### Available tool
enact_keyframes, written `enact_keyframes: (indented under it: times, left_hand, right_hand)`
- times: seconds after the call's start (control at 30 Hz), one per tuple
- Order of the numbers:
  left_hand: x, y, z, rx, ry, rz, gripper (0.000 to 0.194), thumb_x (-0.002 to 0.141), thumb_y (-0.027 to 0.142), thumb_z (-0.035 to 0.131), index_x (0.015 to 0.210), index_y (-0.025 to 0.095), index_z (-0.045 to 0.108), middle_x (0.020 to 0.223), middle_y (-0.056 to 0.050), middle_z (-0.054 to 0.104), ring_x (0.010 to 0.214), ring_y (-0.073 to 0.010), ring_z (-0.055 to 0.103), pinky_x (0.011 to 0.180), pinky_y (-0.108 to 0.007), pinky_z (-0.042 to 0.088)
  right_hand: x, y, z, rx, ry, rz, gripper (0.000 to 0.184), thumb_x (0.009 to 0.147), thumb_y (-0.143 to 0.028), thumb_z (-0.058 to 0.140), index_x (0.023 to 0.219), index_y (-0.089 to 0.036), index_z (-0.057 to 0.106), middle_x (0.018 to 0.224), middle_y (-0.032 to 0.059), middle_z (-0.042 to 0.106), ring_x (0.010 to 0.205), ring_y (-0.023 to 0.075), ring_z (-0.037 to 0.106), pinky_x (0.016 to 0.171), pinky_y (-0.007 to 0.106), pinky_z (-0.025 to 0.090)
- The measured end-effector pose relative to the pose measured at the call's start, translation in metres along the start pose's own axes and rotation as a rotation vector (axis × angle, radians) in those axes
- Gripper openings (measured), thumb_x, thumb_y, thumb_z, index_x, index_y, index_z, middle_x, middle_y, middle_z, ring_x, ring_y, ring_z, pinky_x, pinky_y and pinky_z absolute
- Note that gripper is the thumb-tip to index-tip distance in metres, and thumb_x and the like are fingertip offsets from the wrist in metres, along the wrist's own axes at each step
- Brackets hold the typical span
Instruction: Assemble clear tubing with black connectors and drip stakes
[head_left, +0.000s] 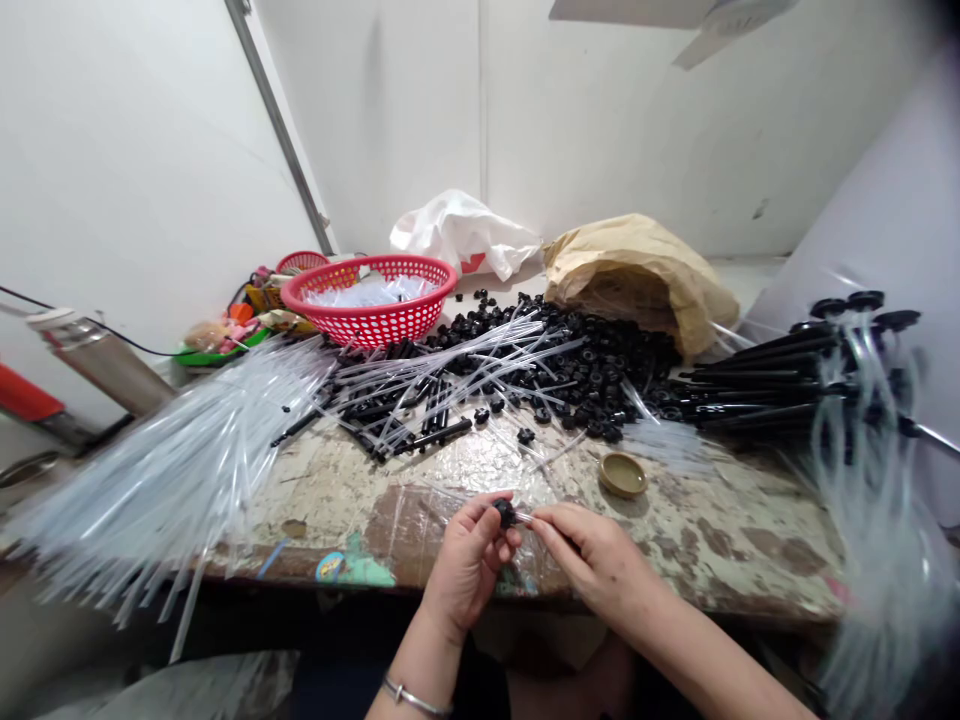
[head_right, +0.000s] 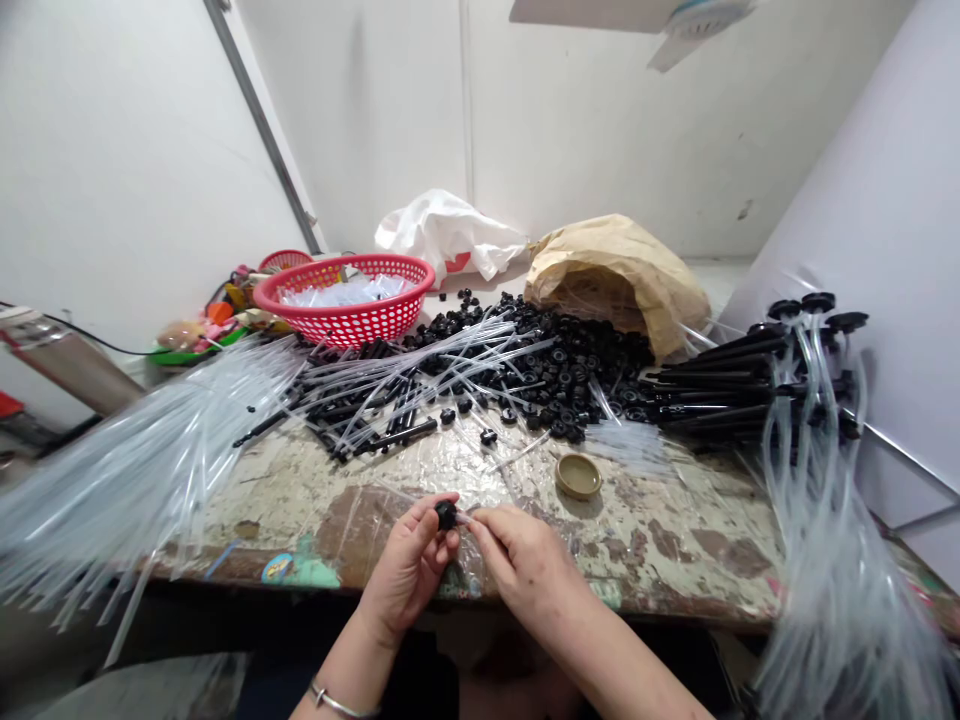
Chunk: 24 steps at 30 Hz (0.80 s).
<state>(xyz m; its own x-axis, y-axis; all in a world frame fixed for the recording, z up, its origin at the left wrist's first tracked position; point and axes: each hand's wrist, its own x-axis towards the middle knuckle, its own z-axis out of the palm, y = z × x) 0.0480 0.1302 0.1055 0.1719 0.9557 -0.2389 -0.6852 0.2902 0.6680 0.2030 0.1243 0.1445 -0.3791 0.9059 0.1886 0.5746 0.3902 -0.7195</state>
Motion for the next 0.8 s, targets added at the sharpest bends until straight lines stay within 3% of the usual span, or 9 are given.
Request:
enact_keyframes:
  times: [0.3, 0.8]
  left_hand:
    - [-0.0001, -0.0007, -0.0002, -0.005, -0.024, 0.027, 0.029, 0.066, 0.028, 0.071, 0.089, 0.013, 0.066, 0.067, -0.003, 0.062, 0.054, -0.0060, 0.055, 0.046, -0.012, 0.038]
    - [-0.0005, -0.0021, -0.0004, 0.022, -0.032, 0.031, 0.029, 0.065, 0.028, 0.071, 0.090, 0.013, 0.066, 0.068, -0.002, 0.061, 0.055, -0.0065, 0.055, 0.046, -0.014, 0.038]
  right_hand:
    - [0.0006, 0.0009, 0.0002, 0.060, 0.031, -0.024, 0.024, 0.088, -0.027, 0.040, 0.083, -0.020, 0.062, 0.076, 0.0028, 0.063, 0.070, 0.0129, 0.058, 0.065, 0.022, 0.044]
    - [-0.0010, -0.0012, -0.0060, -0.068, -0.008, -0.032, 0.025, 0.087, -0.025, 0.040, 0.084, -0.020, 0.064, 0.073, 0.0041, 0.062, 0.067, 0.0141, 0.057, 0.064, 0.024, 0.044]
